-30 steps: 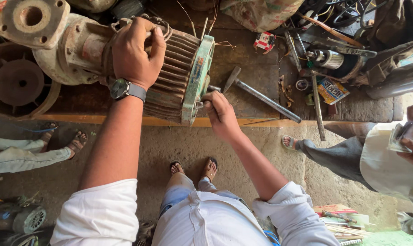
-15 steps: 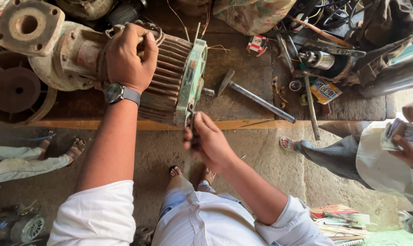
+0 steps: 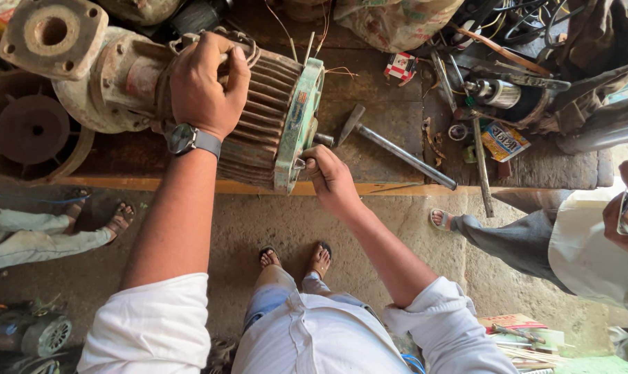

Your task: The person works on an electric motor-driven water pump on a cluttered workbench, holding the pump steady while prying at the casing and using a hammer and a spanner to loosen and remove parts from the pump housing.

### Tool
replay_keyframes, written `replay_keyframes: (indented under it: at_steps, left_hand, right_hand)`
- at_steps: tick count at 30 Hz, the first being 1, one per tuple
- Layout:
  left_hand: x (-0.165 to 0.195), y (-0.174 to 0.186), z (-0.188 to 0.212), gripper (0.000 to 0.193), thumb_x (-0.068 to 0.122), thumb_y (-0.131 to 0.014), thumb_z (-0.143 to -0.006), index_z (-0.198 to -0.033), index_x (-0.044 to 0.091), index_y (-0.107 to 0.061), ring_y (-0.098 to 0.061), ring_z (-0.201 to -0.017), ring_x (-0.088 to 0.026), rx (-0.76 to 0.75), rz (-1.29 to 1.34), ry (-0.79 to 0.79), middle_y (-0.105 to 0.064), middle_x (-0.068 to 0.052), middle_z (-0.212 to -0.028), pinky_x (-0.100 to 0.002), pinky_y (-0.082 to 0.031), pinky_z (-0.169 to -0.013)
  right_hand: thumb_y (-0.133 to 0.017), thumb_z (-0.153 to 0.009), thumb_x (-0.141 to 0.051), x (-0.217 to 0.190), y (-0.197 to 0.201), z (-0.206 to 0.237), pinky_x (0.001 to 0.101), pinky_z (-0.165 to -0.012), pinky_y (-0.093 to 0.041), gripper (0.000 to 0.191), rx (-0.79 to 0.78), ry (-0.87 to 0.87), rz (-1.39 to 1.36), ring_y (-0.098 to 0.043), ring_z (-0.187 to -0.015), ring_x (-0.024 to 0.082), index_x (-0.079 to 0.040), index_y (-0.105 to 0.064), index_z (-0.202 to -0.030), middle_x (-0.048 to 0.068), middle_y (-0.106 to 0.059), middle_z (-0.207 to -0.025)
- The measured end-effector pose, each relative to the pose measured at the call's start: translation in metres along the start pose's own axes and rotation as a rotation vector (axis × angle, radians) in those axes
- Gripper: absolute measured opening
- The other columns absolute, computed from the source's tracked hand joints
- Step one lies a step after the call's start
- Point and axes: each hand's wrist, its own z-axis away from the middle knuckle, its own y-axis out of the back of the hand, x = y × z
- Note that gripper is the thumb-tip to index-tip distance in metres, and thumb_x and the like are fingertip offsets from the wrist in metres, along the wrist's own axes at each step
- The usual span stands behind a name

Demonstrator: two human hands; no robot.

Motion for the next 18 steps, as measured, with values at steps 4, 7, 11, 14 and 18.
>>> replay_keyframes:
  at_steps: [4,7,11,14,18]
  left_hand:
    - [-0.001,-0.001,0.001,0.011,0.014,-0.067,-0.107,-0.102,0.007,-0.061,-0.066,-0.088,-0.034,0.012,-0.015,-0.016,-0.068,-0.010,-0.091,-0.046,-0.052,-0.079]
    - [-0.003,-0.002,0.004,0.011,0.014,-0.068,-0.107,-0.102,0.007,-0.061,-0.066,-0.086,-0.034,0.007,-0.009,-0.004,-0.067,-0.010,-0.090,-0.046,-0.052,-0.077]
    - [-0.004,-0.002,0.004,0.009,0.012,-0.066,-0.106,-0.103,0.006,-0.060,-0.066,-0.088,-0.034,0.010,-0.005,-0.018,-0.067,-0.010,-0.092,-0.046,-0.052,-0.078]
    - [-0.001,-0.002,0.004,0.012,0.014,-0.068,-0.108,-0.103,0.006,-0.060,-0.066,-0.086,-0.034,0.006,-0.008,-0.006,-0.066,-0.010,-0.091,-0.046,-0.052,-0.077]
    - [0.002,0.000,0.002,0.011,0.014,-0.067,-0.108,-0.103,0.006,-0.061,-0.065,-0.086,-0.034,0.007,-0.011,-0.018,-0.067,-0.011,-0.091,-0.047,-0.051,-0.076]
  right_hand:
    - [-0.052,-0.110,-0.017,0.005,0.003,-0.003,0.0396,-0.083,-0.050,0.015,-0.020,0.093,0.143,-0.062,-0.094,0.033,-0.006,-0.061,-0.113,0.012,-0.060,-0.099]
    - [-0.050,-0.111,-0.018,0.005,-0.003,0.001,0.0409,-0.083,-0.051,0.015,0.027,0.095,0.150,-0.065,-0.092,0.031,-0.006,-0.060,-0.112,0.010,-0.062,-0.098]
    - [-0.046,-0.114,-0.026,-0.019,-0.023,0.021,0.0325,-0.065,-0.046,0.018,0.079,-0.345,-0.335,-0.058,-0.076,0.019,-0.010,-0.053,-0.109,0.005,-0.056,-0.088]
    - [-0.045,-0.112,-0.037,-0.049,-0.030,0.032,0.0261,-0.050,-0.033,0.025,0.075,-0.846,-1.128,-0.048,-0.064,0.010,-0.016,-0.047,-0.100,-0.002,-0.046,-0.076]
    - [-0.041,-0.105,-0.046,-0.063,-0.014,0.033,0.0241,-0.042,-0.026,0.028,-0.007,-1.095,-1.110,-0.049,-0.058,0.011,-0.021,-0.048,-0.094,-0.004,-0.048,-0.070]
